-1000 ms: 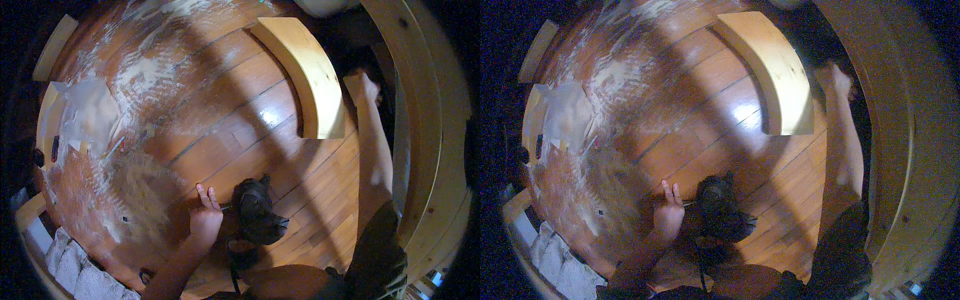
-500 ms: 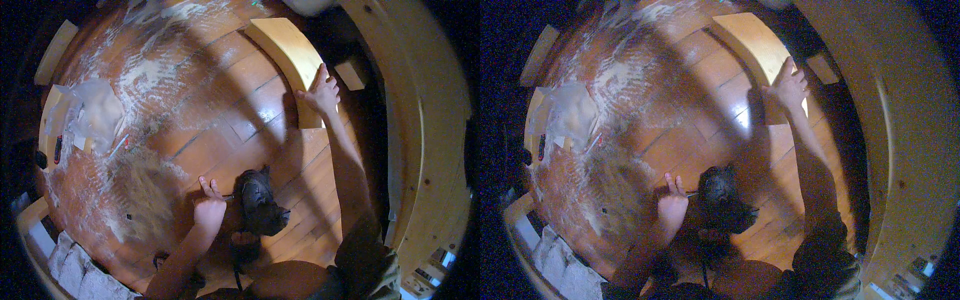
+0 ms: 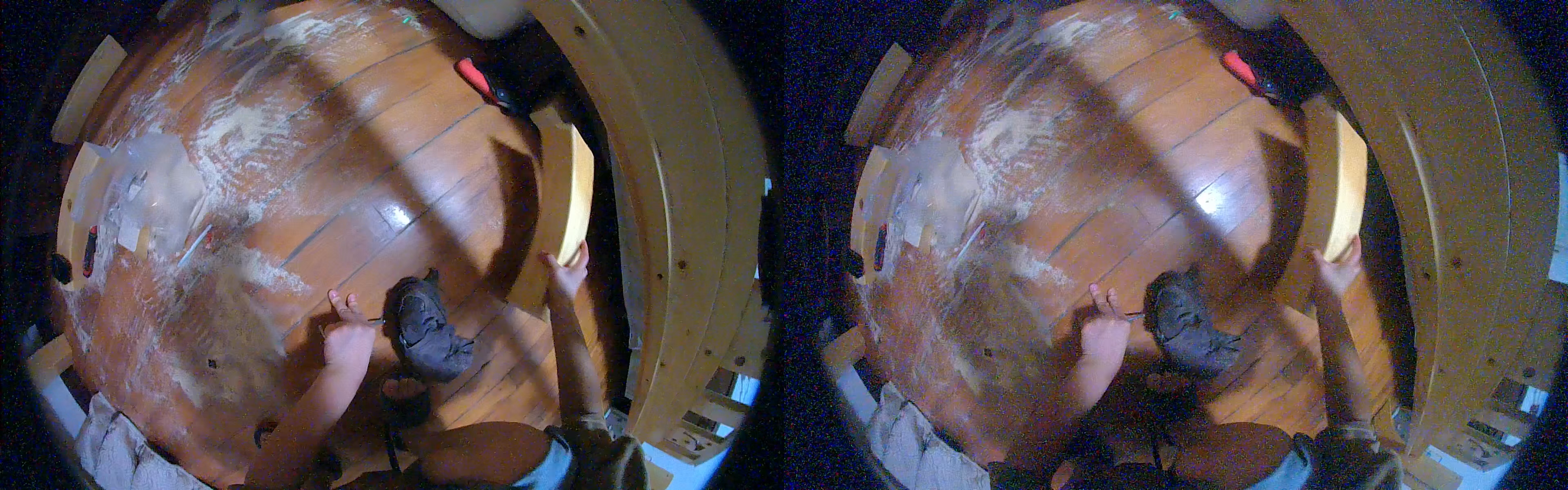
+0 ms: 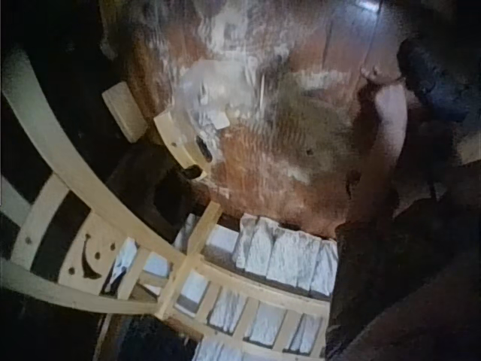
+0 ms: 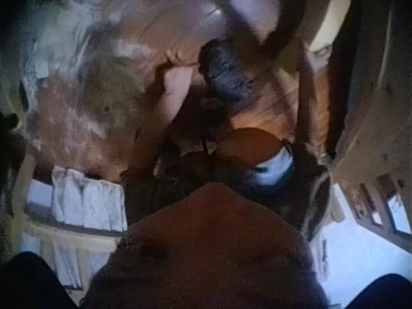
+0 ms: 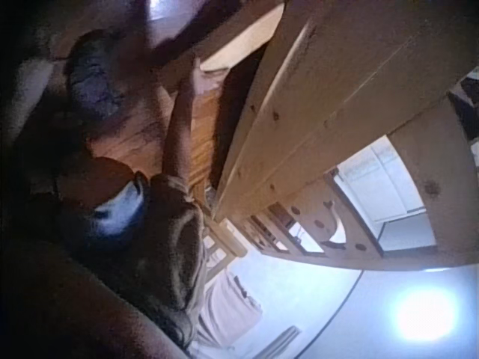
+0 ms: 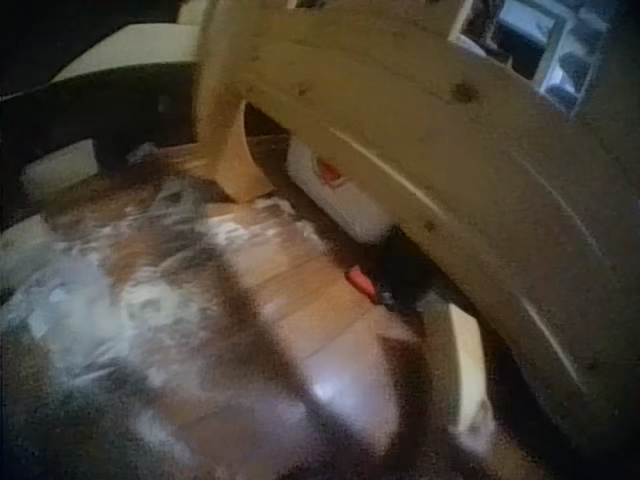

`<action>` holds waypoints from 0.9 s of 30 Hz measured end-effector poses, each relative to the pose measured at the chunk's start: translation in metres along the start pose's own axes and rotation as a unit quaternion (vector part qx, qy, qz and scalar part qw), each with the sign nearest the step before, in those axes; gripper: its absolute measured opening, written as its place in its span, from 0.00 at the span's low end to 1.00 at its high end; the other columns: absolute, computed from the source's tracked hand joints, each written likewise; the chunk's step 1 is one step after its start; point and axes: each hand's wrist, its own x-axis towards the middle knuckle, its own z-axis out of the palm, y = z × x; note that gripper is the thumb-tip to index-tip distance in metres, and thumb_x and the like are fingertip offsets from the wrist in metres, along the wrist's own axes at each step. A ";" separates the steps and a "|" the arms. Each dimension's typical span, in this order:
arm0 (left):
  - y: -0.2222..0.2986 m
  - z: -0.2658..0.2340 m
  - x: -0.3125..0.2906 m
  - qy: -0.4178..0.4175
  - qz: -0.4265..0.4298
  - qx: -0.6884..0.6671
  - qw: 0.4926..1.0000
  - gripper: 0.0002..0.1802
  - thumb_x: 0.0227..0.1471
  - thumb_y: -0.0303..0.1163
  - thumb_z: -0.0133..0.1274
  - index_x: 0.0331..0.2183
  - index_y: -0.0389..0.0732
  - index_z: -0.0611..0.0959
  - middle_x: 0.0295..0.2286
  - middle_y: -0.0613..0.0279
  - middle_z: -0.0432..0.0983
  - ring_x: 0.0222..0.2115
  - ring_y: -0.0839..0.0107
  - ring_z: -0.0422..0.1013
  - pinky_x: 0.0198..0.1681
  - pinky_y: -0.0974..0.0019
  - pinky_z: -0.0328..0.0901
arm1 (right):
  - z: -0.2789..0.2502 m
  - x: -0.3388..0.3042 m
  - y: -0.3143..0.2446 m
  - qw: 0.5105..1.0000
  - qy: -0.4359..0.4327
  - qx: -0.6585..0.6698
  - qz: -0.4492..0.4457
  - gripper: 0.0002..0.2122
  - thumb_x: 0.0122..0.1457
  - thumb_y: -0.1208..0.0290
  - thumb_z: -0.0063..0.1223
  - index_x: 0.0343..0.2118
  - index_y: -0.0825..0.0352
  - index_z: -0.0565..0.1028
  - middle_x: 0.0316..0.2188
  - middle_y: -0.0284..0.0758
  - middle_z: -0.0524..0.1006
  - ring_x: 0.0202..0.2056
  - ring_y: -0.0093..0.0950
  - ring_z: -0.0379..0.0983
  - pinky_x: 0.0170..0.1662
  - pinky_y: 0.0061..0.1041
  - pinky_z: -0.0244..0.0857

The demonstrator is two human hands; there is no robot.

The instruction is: The person assembles a wooden bed frame using an Allen key and then cleans the floor with a cloth. They handle wooden parts, a tool kit, and a cloth while working on the floor.

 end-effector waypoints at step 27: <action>-0.003 -0.008 -0.001 -0.009 0.023 0.054 0.998 0.25 0.42 0.28 0.43 0.47 0.37 0.71 0.46 0.32 0.61 0.12 0.77 0.67 0.13 0.73 0.60 | 0.049 0.144 0.078 0.966 0.095 -0.232 0.064 0.33 0.52 0.49 0.42 0.55 0.65 0.49 0.38 0.60 0.66 0.37 0.54 0.64 0.41 0.41 0.60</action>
